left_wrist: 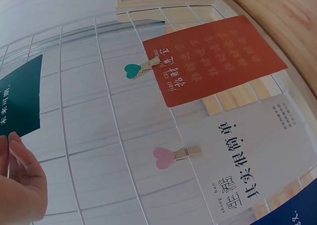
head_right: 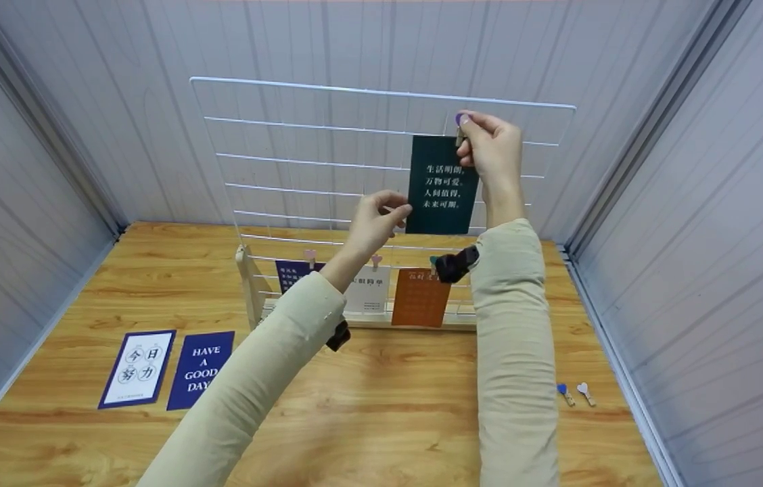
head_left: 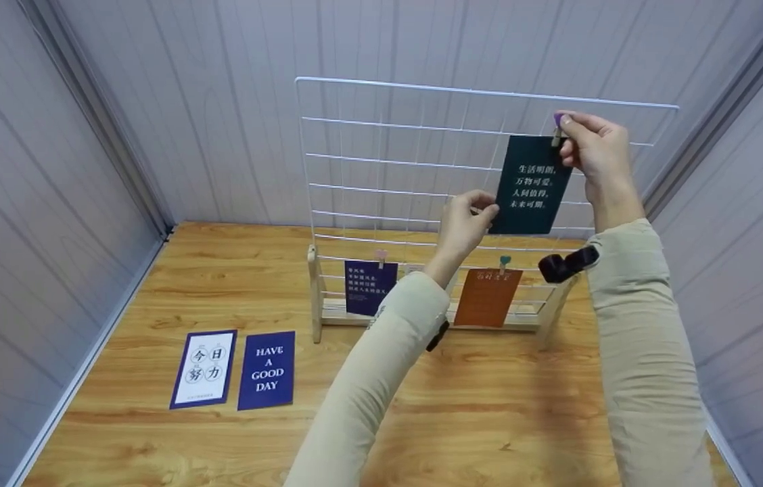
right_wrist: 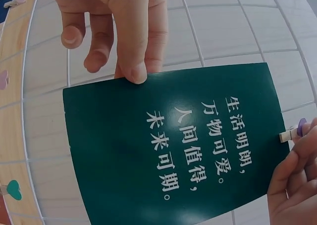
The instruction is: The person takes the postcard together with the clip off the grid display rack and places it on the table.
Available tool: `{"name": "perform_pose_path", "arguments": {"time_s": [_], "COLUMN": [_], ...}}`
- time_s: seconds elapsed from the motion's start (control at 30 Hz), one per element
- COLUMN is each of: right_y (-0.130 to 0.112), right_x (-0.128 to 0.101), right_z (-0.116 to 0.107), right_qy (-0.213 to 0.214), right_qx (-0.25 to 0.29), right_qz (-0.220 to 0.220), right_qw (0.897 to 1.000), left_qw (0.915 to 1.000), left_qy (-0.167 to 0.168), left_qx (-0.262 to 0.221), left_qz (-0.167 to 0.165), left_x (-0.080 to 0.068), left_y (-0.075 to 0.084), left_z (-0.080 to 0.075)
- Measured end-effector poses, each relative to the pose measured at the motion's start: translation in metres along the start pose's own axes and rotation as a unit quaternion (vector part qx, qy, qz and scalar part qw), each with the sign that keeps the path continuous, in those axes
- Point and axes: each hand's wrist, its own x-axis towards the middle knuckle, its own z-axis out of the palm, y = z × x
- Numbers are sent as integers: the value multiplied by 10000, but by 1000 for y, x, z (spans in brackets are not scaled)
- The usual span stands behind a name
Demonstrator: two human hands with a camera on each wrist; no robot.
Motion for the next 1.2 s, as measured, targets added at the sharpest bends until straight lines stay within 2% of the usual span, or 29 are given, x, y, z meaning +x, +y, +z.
{"name": "perform_pose_path", "arguments": {"time_s": [0.4,0.73,0.93,1.2], "right_y": [3,1,-3,-2], "right_x": [3,0,-2,-3], "right_z": [3,6,11,9], "right_qy": [206,210,287,190], "right_qx": [158,-59,139,480], "right_qz": [-170,-530,-593,-694], "right_qw": [9995,9984,9977,9963], "left_qw": [9997,9995,9996,9998], "left_qy": [104,159,141,109], "left_qx": [209,260,261,157], "left_qz": [-28,-46,-23,-47], "left_x": [0,-2,-1,-2], "left_y": [1,1,1,-3], "left_z": [0,-1,-2,-5]}}
